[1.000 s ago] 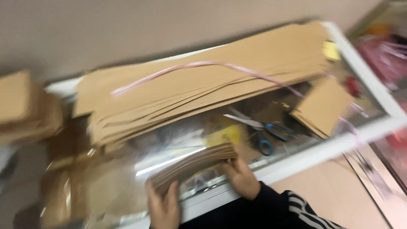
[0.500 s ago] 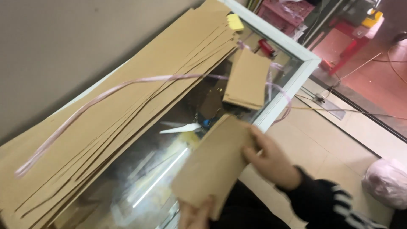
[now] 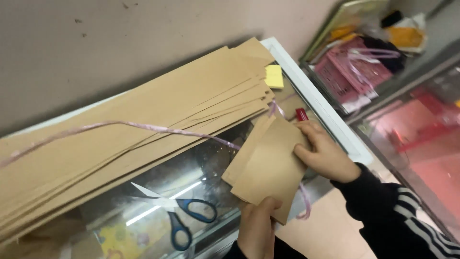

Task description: Folding and stacking brown paper bags on a glass display counter in a bakery setting.

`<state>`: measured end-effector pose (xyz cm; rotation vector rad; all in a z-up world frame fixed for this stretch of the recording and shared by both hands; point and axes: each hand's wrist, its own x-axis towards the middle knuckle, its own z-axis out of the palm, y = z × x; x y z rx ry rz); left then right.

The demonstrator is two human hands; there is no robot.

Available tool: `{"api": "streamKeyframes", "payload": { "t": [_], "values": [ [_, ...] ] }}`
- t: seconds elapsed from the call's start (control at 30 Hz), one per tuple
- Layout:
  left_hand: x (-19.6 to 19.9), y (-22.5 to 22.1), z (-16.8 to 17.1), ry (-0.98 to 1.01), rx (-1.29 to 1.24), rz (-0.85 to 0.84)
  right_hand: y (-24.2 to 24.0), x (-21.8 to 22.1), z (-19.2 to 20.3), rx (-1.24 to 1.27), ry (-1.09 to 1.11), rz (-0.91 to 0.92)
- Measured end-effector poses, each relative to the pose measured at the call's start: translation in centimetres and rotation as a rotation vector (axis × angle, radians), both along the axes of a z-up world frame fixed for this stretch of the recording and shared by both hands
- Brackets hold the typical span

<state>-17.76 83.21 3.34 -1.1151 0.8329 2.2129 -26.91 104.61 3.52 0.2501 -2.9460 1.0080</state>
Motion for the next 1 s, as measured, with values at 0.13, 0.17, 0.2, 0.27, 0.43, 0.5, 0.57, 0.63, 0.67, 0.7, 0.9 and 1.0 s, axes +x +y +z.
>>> {"api": "streamKeyframes", "payload": {
  "t": [0.13,0.17,0.2,0.27,0.43,0.5,0.57,0.63,0.67,0.7,0.9,1.0],
  "values": [
    [-1.8,2.6,-0.5,-0.015,-0.466,-0.148,1.8,-3.0,-4.4,0.116,0.022,0.078],
    [-1.8,3.2,-0.9,-0.037,-0.482,-0.164,2.0,-3.2,-4.8,0.113,0.012,0.070],
    [-1.8,3.6,-1.4,-0.055,-0.502,-0.182,2.0,-3.4,-5.4,0.107,0.006,0.059],
    [-1.8,4.2,-2.1,-0.089,-0.541,-0.223,2.1,-3.7,-6.3,0.094,-0.003,0.031],
    [-2.5,2.8,0.0,-0.171,-0.412,0.080,2.4,-4.4,-7.8,0.095,-0.085,0.019],
    [-1.9,1.3,-1.2,-0.213,-0.519,-0.108,1.2,-4.2,-5.7,0.095,-0.248,-0.055],
    [-2.2,1.2,-1.4,-0.198,-0.504,-0.054,0.3,-4.1,-4.1,0.089,-0.310,-0.042],
    [-2.5,1.2,-1.7,-0.179,-0.489,-0.003,0.0,-4.2,-3.2,0.084,-0.370,-0.034],
    [-2.7,1.2,-1.9,-0.137,-0.440,0.078,-0.1,-4.3,-3.3,0.057,-0.372,-0.050],
    [-2.9,1.2,-2.0,-0.095,-0.392,0.158,-0.1,-4.5,-3.2,0.029,-0.373,-0.067],
    [-3.1,1.5,-3.7,-0.050,-0.511,0.150,1.7,-6.1,-4.3,-0.122,-0.380,-0.020],
    [-3.8,1.3,-1.3,-0.020,-0.467,0.139,-0.9,-7.7,0.1,-0.080,-0.654,-0.250]
  ]
}}
